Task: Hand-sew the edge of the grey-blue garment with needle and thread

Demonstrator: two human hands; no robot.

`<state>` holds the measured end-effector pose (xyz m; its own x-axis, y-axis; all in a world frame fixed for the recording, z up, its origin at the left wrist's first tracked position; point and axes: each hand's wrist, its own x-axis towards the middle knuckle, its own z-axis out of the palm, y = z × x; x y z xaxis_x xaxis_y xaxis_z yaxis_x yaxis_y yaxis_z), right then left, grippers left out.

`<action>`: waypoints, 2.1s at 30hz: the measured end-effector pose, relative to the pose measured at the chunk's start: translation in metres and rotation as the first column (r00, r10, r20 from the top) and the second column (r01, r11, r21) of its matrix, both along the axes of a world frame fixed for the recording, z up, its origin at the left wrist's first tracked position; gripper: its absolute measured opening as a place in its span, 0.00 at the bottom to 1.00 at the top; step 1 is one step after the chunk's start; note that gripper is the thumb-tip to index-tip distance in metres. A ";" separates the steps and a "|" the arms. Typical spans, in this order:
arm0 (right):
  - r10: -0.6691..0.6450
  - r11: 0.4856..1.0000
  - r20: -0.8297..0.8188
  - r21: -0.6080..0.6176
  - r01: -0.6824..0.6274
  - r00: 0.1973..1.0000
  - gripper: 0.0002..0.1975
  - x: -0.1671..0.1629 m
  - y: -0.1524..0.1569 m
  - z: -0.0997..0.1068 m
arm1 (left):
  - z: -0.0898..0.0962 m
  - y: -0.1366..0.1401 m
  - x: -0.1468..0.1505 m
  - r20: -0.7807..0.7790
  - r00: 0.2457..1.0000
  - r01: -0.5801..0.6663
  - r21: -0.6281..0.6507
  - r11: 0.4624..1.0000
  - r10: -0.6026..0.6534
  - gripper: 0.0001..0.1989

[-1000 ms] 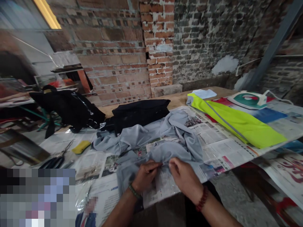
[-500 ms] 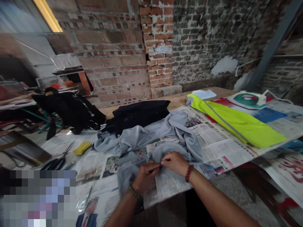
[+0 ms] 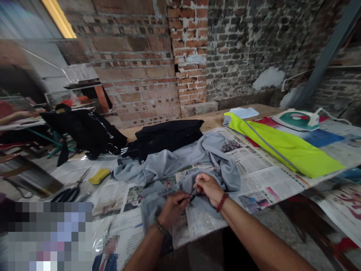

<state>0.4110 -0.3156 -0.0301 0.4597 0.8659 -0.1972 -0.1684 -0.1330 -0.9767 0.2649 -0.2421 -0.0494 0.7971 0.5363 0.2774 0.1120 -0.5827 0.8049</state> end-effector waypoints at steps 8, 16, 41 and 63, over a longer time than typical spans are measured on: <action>0.194 0.981 -0.152 0.020 -0.193 0.969 0.15 0.009 0.008 0.017 | -0.008 0.006 0.002 0.017 1.000 -0.003 -0.102 0.995 0.004 0.08; 0.296 0.954 -0.217 0.020 -0.298 0.930 0.07 0.026 0.022 0.039 | -0.004 0.005 0.000 0.015 1.000 0.007 -0.122 0.992 -0.005 0.09; -0.060 0.960 -0.011 0.274 0.060 0.998 0.05 0.095 0.062 0.136 | -0.001 0.007 -0.002 -0.033 0.999 -0.011 -0.160 0.987 0.005 0.08; -0.228 0.907 0.091 0.382 0.177 0.969 0.05 0.129 0.069 0.179 | -0.001 0.007 -0.003 -0.036 0.999 -0.004 -0.173 0.985 -0.002 0.09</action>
